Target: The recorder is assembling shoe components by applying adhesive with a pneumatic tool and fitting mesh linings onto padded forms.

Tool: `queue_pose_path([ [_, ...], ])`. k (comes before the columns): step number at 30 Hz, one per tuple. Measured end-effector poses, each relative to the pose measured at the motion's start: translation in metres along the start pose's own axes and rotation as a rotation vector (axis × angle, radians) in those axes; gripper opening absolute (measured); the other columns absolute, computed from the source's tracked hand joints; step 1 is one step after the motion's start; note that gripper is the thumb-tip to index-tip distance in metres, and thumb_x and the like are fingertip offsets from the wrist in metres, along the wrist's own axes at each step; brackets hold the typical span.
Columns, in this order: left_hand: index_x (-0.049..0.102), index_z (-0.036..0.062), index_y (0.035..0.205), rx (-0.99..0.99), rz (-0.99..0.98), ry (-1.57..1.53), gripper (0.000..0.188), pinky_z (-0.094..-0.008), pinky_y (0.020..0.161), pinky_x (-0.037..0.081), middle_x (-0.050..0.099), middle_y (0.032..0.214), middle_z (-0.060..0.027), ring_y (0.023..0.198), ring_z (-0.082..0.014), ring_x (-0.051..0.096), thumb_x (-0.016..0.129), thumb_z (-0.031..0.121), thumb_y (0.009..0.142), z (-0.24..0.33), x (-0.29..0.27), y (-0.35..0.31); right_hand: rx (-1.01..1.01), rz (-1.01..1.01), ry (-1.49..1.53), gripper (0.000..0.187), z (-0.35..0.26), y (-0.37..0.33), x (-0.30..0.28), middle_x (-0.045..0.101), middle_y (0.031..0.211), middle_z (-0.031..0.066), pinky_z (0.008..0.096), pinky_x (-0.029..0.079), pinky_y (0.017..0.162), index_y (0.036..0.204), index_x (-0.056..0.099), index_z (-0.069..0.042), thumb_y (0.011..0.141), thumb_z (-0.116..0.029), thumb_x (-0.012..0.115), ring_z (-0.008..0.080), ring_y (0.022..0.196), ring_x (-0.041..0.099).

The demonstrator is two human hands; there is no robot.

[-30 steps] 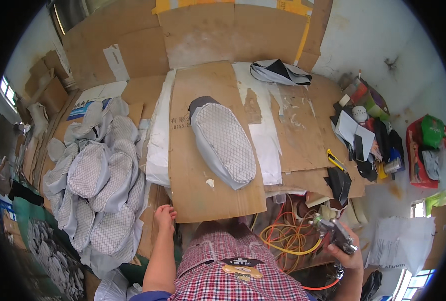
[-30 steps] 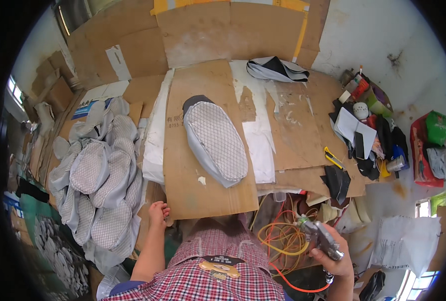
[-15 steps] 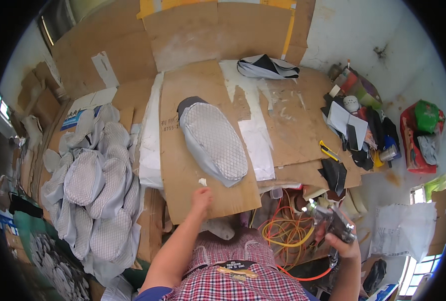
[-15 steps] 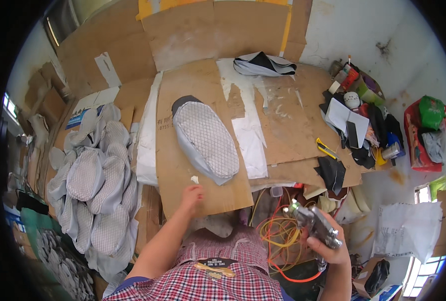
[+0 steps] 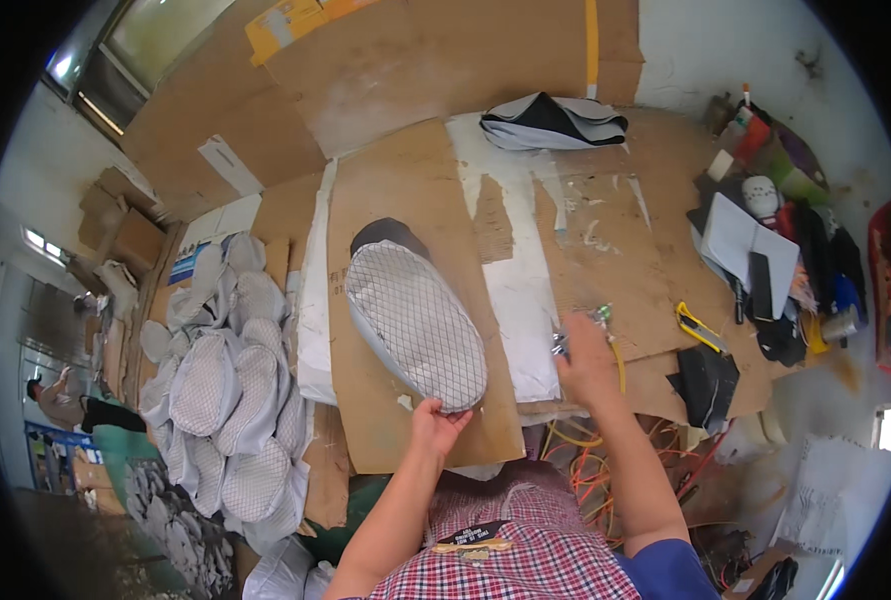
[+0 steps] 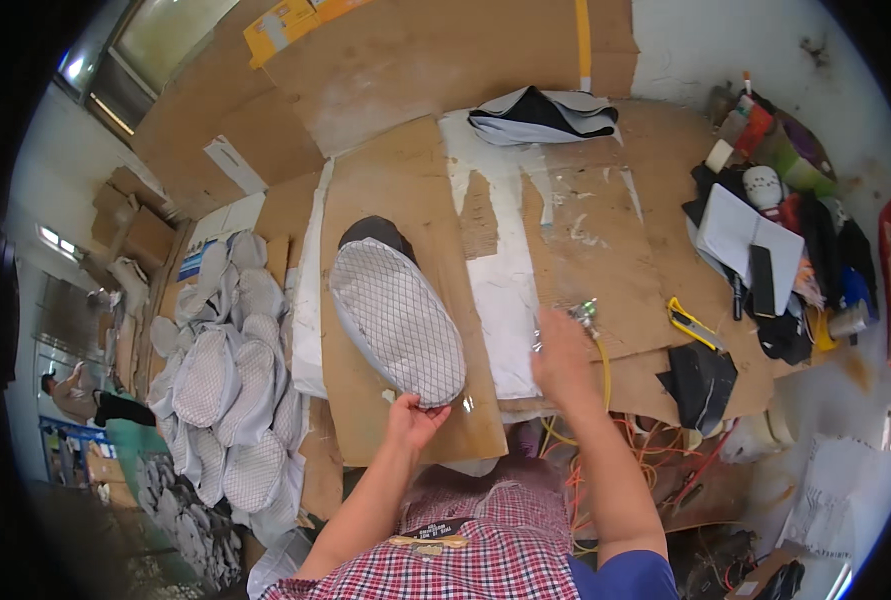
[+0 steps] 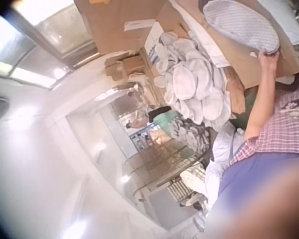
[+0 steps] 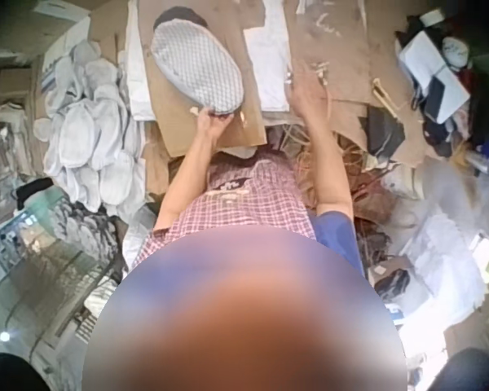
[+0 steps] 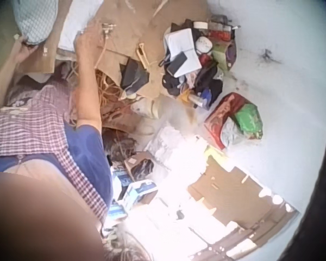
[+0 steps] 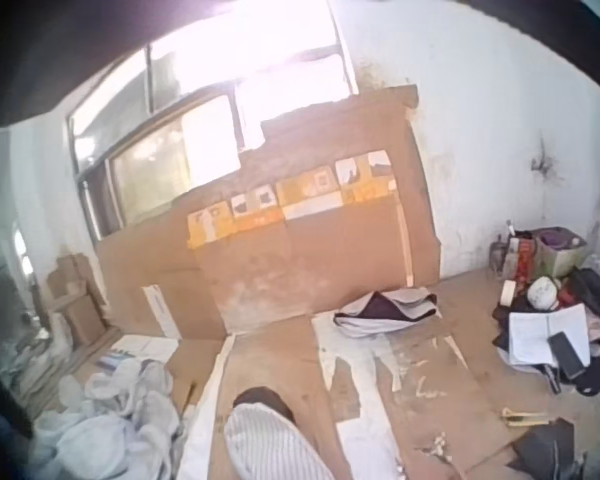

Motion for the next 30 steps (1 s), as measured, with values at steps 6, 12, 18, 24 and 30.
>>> queue_pose_path([
  [6, 0.048, 0.0056, 0.111, -0.003, -0.115, 0.014, 0.034, -0.0462, 0.073, 0.048, 0.059, 0.104, -0.0120, 0.090, -0.0288, 0.058, 0.041, 0.017, 0.079, 0.018, 0.008, -0.012, 0.836, -0.813, 1.615, 0.034, -0.045, -0.019, 0.136, 0.059, 0.101, 0.0078, 0.0345, 0.048, 0.077, 0.118, 0.049, 0.000, 0.088, -0.017, 0.052, 0.0169, 0.086, 0.059],
  [12, 0.047, 0.0051, 0.108, 0.124, 0.087, 0.138, 0.031, -0.0427, 0.069, 0.050, 0.059, 0.098, -0.0132, 0.085, -0.0274, 0.060, 0.043, 0.016, 0.080, 0.016, -0.011, -0.003, 0.649, -0.647, 1.567, 0.034, -0.055, -0.006, 0.140, 0.061, 0.093, 0.0058, 0.0331, 0.048, 0.073, 0.109, 0.052, -0.001, 0.086, -0.026, 0.056, 0.0175, 0.083, 0.059],
  [18, 0.047, 0.0004, 0.098, 0.233, 0.263, 0.255, 0.022, -0.0347, 0.051, 0.052, 0.059, 0.090, -0.0172, 0.064, -0.0280, 0.061, 0.044, 0.010, 0.079, 0.004, -0.001, 0.002, 0.367, -0.512, 0.518, 0.021, -0.031, -0.001, 0.148, 0.062, 0.079, 0.0004, 0.0349, 0.048, 0.063, 0.097, 0.054, -0.004, 0.078, -0.012, 0.058, 0.0193, 0.071, 0.060],
  [24, 0.046, 0.0011, 0.100, 0.294, 0.330, 0.389, 0.023, -0.0324, 0.047, 0.053, 0.059, 0.085, -0.0157, 0.062, -0.0260, 0.062, 0.043, 0.010, 0.080, 0.012, 0.005, 0.003, 0.883, -0.686, 1.486, 0.032, -0.031, -0.001, 0.147, 0.061, 0.079, 0.0122, 0.0325, 0.047, 0.065, 0.096, 0.054, 0.000, 0.067, -0.011, 0.062, 0.0183, 0.073, 0.060],
  [30, 0.047, -0.0002, 0.098, 0.311, 0.344, 0.344, 0.021, -0.0331, 0.048, 0.053, 0.059, 0.084, -0.0159, 0.061, -0.0261, 0.061, 0.043, 0.010, 0.080, 0.008, 0.012, 0.006, 0.387, -0.466, 0.739, 0.047, -0.023, 0.004, 0.160, 0.060, 0.089, 0.0143, 0.0323, 0.047, 0.063, 0.109, 0.048, 0.000, 0.068, -0.014, 0.066, 0.0191, 0.075, 0.060],
])
Point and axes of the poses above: each hand's wrist, its own y-axis towards the middle knuckle, its own x-axis out of the palm, z = x × y, the point moved 6 cm from there along y, towards the middle knuckle
